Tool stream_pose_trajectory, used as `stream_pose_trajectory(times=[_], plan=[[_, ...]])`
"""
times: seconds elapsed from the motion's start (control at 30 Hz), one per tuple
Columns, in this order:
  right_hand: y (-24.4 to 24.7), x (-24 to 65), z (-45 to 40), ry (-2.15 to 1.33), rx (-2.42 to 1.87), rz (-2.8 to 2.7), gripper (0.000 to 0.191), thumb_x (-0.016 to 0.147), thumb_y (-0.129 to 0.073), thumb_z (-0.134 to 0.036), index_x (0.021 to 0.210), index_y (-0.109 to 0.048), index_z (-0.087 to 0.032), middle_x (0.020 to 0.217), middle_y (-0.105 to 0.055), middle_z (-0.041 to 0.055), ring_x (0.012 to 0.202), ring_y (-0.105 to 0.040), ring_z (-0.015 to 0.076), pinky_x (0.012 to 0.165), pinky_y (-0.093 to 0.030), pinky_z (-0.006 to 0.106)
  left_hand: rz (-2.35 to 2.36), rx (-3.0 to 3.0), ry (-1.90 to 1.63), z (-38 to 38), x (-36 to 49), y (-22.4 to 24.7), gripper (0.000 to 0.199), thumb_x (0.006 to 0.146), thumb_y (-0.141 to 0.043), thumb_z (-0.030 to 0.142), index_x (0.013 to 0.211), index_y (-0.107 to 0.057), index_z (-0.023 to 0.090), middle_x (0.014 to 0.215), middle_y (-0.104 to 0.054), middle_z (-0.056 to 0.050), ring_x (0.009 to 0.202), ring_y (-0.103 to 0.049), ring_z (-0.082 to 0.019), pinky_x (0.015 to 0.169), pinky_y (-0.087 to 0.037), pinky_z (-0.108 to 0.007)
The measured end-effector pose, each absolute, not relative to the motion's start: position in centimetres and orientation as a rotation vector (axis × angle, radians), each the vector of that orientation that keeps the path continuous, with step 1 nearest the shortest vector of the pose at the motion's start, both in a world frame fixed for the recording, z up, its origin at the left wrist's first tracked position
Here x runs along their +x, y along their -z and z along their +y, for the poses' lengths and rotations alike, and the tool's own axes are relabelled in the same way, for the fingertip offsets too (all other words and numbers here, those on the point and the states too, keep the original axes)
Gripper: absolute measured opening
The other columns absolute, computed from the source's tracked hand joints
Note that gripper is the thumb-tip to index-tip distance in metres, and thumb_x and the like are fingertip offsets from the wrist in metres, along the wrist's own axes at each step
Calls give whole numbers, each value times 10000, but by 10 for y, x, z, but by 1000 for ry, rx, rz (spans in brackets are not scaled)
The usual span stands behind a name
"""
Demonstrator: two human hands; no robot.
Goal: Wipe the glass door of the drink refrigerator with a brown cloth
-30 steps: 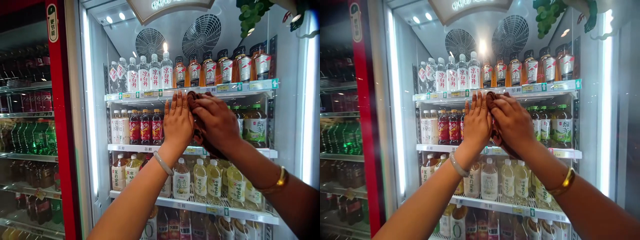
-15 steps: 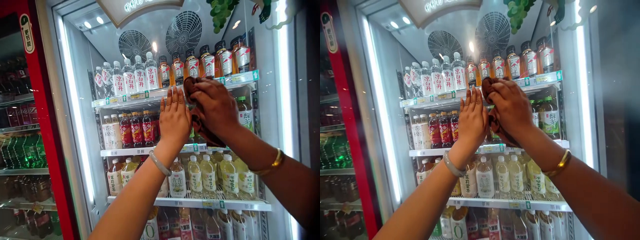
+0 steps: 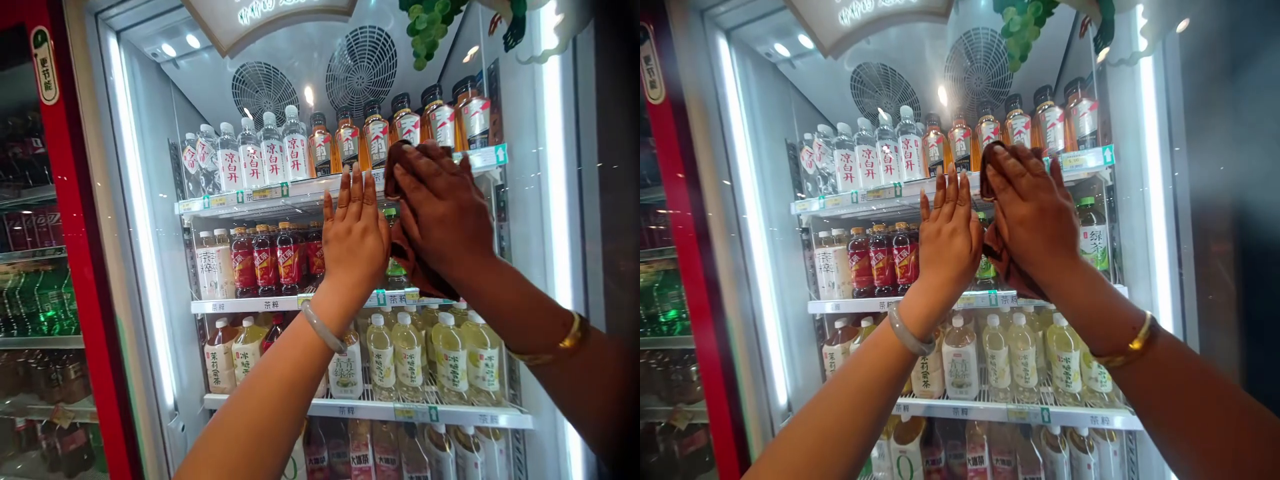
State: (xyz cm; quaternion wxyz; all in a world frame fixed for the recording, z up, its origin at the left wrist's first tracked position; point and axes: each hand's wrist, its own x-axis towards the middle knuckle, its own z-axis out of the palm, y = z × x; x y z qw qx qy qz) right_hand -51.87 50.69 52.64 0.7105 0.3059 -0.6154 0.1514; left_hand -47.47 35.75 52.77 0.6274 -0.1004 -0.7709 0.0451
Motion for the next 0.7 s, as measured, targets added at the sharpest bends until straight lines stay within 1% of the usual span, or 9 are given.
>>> stream_pose_trajectory(times=[0.1,0.2,0.3,0.37,0.43,0.5,0.6,0.7], plan=[[-498,-519,510,-377,647,-1328,498,1027,-548,-235,1525,-539,-241,1611,-518,96,1559,-406,312,1303,-353,579,-1763,-279,-108,365,-473,-523,613,1043,-309,231,1646,-314,121,1752,-270,-109,1655,-143,-231,1370,-49,-480],[-476,-515,503,-337,739,-1299,517,1003,-571,-193,1513,-545,-268,1559,-582,78,1526,-460,284,1294,-385,550,-1753,-312,-90,366,-477,-520,600,1049,-292,234,1642,-331,152,1743,-301,-87,1651,-162,-218,1372,-61,-473],[-495,-515,501,-311,789,-1328,473,1017,-558,-211,1486,-576,-272,1541,-601,61,1504,-489,274,1271,-425,517,-1743,-286,-38,363,-481,-525,595,1050,-295,239,1639,-341,164,1735,-326,-91,1652,-161,-225,1372,-72,-492],[-514,-517,507,-326,765,-1360,433,1026,-553,-237,1455,-611,-252,1561,-582,65,1507,-482,284,1265,-431,512,-1736,-281,-34,362,-484,-530,599,1050,-301,238,1640,-334,143,1736,-317,-102,1653,-157,-233,1371,-66,-500],[-520,-519,514,-364,715,-1344,414,1017,-572,-240,1425,-641,-231,1567,-574,76,1506,-480,296,1266,-430,512,-1731,-280,-49,363,-486,-530,603,1046,-305,227,1641,-329,129,1742,-299,-104,1653,-162,-232,1370,-43,-495],[-509,-520,518,-408,652,-1287,415,996,-605,-221,1407,-657,-225,1551,-588,95,1499,-488,307,1261,-434,523,-1727,-284,-56,366,-488,-525,607,1042,-317,222,1644,-327,148,1744,-293,-91,1652,-162,-231,1368,-14,-503],[-481,-519,514,-401,644,-1244,464,974,-638,-194,1433,-632,-261,1513,-622,92,1479,-517,307,1241,-455,553,-1715,-311,-55,371,-490,-514,606,1047,-320,230,1651,-311,183,1747,-287,-75,1654,-149,-220,1364,-8,-524],[-483,-520,513,-321,740,-1241,464,978,-634,-184,1437,-626,-247,1481,-651,77,1442,-558,290,1221,-489,518,-1722,-312,-69,374,-491,-511,592,1062,-308,256,1643,-326,145,1744,-282,-107,1652,-160,-233,1363,-34,-539]])
